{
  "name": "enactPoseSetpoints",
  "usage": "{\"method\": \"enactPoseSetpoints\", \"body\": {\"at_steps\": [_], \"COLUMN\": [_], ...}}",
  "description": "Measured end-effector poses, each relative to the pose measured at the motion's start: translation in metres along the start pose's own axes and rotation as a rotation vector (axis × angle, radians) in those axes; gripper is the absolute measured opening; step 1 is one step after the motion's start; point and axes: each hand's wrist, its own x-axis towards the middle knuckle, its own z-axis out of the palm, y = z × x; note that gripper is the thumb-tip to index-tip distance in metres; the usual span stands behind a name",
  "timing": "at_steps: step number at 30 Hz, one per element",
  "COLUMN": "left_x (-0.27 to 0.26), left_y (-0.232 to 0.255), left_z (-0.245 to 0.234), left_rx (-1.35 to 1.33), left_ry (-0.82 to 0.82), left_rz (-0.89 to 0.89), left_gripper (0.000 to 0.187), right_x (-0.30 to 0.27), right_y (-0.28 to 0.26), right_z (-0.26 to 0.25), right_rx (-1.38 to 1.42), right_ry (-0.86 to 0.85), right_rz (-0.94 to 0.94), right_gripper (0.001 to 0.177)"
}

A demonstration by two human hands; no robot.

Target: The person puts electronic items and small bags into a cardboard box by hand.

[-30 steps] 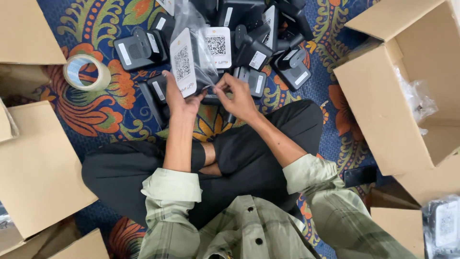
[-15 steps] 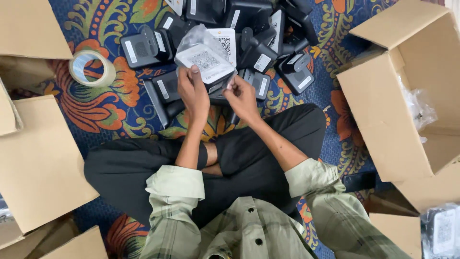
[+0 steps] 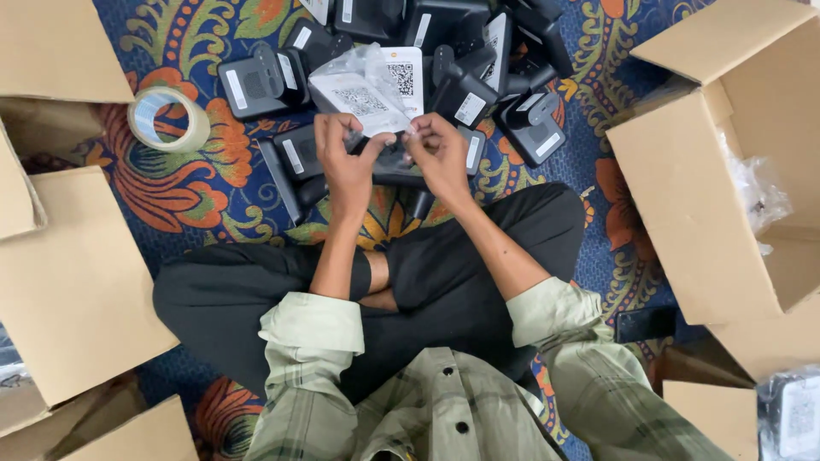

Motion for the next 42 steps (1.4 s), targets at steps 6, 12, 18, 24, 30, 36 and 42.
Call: {"method": "enactPoseSetpoints", "body": {"at_steps": [6, 12, 18, 24, 30, 36, 42], "left_x": [-0.022, -0.041, -0.03, -0.029, -0.029, -0.033, -0.03], "left_y": [-0.01, -0.044, -0.051, -0.05, -0.062, -0.058, -0.055], "left_z": [0.01, 0.013, 0.005, 0.011, 0.018, 0.012, 0.023], "left_rx": [-0.122, -0.075, 0.051, -0.1, -0.582, -1.174, -1.17], "left_ry": [0.135, 0.14, 0.079, 0.099, 0.111, -0.045, 0.116], "left_rz": [-0.07, -0.205, -0.258, -0.338, -0.452, -0.743, -0.651], "left_gripper": [0.055, 0.06, 0.056, 0.048, 0.046, 0.076, 0.081], "right_x": [-0.017, -0.01, 0.005, 0.008, -0.007, -0.014, -0.026], "right_y": [-0.023, -0.055, -0.021, 0.005, -0.023, -0.052, -0.054], "right_z": [-0.004, -0.002, -0.021, -0.009, 0.002, 0.005, 0.004], "right_rx": [-0.466, -0.683, -0.483, -0.564, -0.27, -0.662, -0.836], "right_ry": [-0.073, -0.553, -0.371, -0.102, 0.063, 0.255, -0.149], "right_rz": [-0.384, -0.178, -0.042, 0.015, -0.085, -0.436, -0.818], "right_gripper": [0.008, 0.013, 0.028, 0.049, 0.038, 0.012, 0.027]}}
